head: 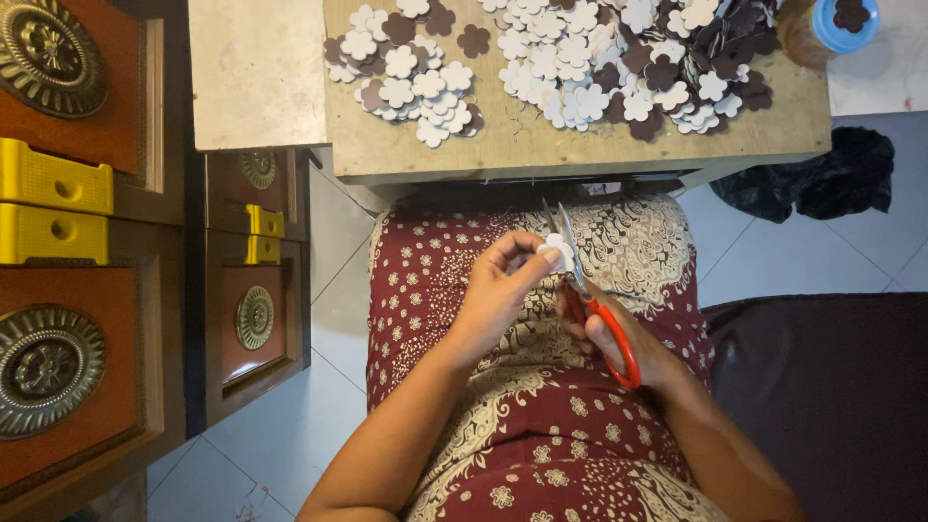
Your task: The person uses red-handled scissors to trim the edges of small white flower-shaped paper cutouts. They pick up each piece, trim it, and place it back on the table among other cutouts.
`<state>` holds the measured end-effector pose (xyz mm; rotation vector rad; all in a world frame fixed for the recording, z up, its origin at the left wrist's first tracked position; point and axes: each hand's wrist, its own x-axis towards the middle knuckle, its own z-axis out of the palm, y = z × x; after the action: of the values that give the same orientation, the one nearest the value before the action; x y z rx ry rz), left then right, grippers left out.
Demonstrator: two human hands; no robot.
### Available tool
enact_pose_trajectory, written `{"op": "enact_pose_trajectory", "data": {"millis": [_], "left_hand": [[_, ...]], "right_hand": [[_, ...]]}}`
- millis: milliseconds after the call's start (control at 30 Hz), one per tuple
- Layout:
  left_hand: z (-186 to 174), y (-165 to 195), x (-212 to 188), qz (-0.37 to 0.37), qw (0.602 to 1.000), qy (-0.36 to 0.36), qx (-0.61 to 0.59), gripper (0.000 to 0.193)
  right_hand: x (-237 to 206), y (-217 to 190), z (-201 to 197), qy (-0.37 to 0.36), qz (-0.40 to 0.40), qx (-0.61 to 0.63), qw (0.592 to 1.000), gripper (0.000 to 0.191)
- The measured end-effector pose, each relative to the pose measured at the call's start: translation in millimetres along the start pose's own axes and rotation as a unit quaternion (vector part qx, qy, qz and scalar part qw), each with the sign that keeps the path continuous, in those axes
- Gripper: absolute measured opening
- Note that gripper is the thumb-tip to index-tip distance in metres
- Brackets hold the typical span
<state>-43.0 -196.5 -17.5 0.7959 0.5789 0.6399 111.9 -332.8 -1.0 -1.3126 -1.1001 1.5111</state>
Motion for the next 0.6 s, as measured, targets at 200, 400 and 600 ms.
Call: {"op": "enact_pose_trajectory", "data": {"millis": [200, 400, 600], "left_hand": [[4, 2, -2, 0.008, 1.0, -0.015, 0.02, 0.011], [3, -1, -1, 0.007, 1.0, -0.01, 0.011, 0.011], [2, -2, -2, 0.005, 1.0, -0.007, -0.003, 0.012]], "right_hand": [[2, 12, -4, 0.015, -0.014, -0.073, 0.997, 0.094], [3, 11, -3, 0.035, -0.008, -0.111, 0.993, 0.095], [4, 5, -1, 0.046, -0.022, -0.137, 0.989, 0.098]]}}
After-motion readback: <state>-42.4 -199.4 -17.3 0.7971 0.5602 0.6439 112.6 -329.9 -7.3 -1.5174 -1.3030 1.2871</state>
